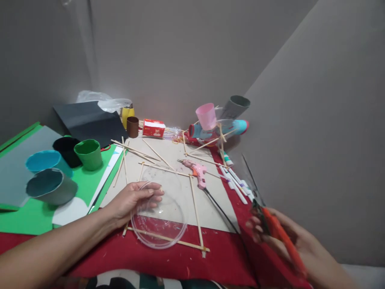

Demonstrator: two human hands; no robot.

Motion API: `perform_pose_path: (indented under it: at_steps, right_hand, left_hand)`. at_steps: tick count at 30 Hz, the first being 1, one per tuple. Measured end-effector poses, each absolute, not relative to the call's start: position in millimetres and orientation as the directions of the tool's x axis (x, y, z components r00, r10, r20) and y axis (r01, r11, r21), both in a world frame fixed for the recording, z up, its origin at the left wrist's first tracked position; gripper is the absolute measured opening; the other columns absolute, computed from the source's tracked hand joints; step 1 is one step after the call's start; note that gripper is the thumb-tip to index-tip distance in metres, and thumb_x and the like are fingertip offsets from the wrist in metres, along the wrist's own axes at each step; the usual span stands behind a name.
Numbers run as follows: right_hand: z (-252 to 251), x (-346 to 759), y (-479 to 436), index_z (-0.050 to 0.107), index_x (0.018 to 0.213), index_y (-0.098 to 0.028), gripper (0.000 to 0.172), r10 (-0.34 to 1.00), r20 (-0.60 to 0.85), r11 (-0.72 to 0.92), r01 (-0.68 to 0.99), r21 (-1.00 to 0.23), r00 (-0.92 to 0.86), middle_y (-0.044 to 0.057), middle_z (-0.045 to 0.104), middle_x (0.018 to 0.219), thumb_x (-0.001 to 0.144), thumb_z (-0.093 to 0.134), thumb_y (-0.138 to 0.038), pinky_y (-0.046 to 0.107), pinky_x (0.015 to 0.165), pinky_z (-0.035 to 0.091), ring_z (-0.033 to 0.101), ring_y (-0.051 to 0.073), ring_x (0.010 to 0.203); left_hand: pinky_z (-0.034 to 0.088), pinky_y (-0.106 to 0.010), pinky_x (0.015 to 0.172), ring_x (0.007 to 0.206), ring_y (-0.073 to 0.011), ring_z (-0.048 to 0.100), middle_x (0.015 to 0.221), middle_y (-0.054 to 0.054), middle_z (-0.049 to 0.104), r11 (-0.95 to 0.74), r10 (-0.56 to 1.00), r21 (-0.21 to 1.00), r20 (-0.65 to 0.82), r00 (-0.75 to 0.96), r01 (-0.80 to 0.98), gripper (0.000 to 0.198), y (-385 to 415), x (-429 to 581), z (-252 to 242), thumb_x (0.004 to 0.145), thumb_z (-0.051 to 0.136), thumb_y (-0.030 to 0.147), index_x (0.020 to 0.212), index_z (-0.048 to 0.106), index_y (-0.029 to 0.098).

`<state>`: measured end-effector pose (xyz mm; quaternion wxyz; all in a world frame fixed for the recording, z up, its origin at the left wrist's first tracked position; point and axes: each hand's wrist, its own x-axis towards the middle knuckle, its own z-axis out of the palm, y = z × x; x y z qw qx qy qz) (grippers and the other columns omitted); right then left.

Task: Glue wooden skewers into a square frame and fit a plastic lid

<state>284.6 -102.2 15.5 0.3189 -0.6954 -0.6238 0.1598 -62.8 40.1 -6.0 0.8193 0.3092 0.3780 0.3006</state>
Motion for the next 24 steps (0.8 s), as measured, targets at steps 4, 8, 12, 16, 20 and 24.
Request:
perform_pose_path:
  at_steps: [4, 8, 12, 16, 20, 24]
  right_hand:
    - [8.7, 249.4, -78.4, 0.059, 0.093, -0.022, 0.030, 0.996, 0.044, -0.018, 0.658, -0.753, 0.078, 0.006, 0.072, 0.075, 0.075, 0.066, -0.045, 0.025, 0.058, 0.058, 0.071, 0.022, 0.067]
    - [6.7, 231.2, -55.9, 0.060, 0.094, -0.021, 0.021, 0.984, 0.138, 0.170, 0.807, -0.566, -0.111, 0.004, 0.070, 0.080, 0.078, 0.062, -0.035, 0.023, 0.059, 0.054, 0.067, 0.019, 0.068]
    - [6.3, 228.8, -39.9, 0.055, 0.098, -0.022, 0.021, 0.958, 0.132, 0.286, 0.865, -0.413, -0.253, 0.004, 0.070, 0.077, 0.083, 0.057, -0.037, 0.024, 0.053, 0.051, 0.066, 0.018, 0.061]
    - [8.0, 227.8, -29.6, 0.049, 0.096, -0.023, 0.023, 0.929, 0.148, 0.368, 0.889, -0.274, -0.339, 0.002, 0.066, 0.069, 0.084, 0.054, -0.041, 0.026, 0.046, 0.046, 0.062, 0.017, 0.052]
    - [9.0, 225.5, -21.4, 0.049, 0.091, -0.024, 0.025, 0.909, 0.199, 0.399, 0.905, -0.151, -0.367, 0.002, 0.063, 0.067, 0.083, 0.054, -0.047, 0.027, 0.046, 0.043, 0.062, 0.019, 0.052]
    - [4.9, 227.2, -15.1, 0.052, 0.086, -0.025, 0.027, 0.893, 0.226, 0.411, 0.910, -0.055, -0.390, 0.003, 0.064, 0.068, 0.080, 0.056, -0.051, 0.028, 0.048, 0.041, 0.062, 0.020, 0.055]
  left_hand:
    - [0.050, -0.017, 0.061, 0.078, -0.0129, 0.067, 0.105, -0.015, 0.071, 0.605, 0.753, 0.735, -0.404, 0.520, -0.305, 0.024, 40.3, -64.6, -1.3, 0.077, 0.067, 0.009, 0.101, 0.070, 0.009]
    - [0.045, -0.014, 0.057, 0.076, -0.0102, 0.064, 0.104, -0.014, 0.071, 0.559, 0.785, 0.758, -0.350, 0.512, -0.337, 0.025, 39.5, -67.4, 3.9, 0.076, 0.070, 0.013, 0.101, 0.071, 0.011]
    - [0.043, -0.015, 0.057, 0.074, -0.0085, 0.061, 0.107, -0.012, 0.071, 0.541, 0.804, 0.761, -0.342, 0.486, -0.359, 0.028, 40.7, -68.4, 6.0, 0.076, 0.071, 0.015, 0.104, 0.071, 0.012]
    - [0.040, -0.015, 0.053, 0.070, -0.0077, 0.059, 0.108, -0.012, 0.070, 0.541, 0.816, 0.763, -0.372, 0.443, -0.354, 0.032, 43.8, -67.6, 5.3, 0.074, 0.073, 0.015, 0.105, 0.070, 0.012]
    - [0.038, -0.015, 0.051, 0.068, -0.0074, 0.057, 0.105, -0.012, 0.071, 0.543, 0.817, 0.766, -0.388, 0.426, -0.344, 0.032, 45.8, -66.8, 3.9, 0.072, 0.073, 0.014, 0.104, 0.071, 0.012]
    - [0.037, -0.016, 0.051, 0.068, -0.0075, 0.056, 0.104, -0.012, 0.071, 0.537, 0.820, 0.774, -0.386, 0.423, -0.335, 0.034, 46.1, -66.0, 2.7, 0.071, 0.075, 0.015, 0.104, 0.072, 0.012]
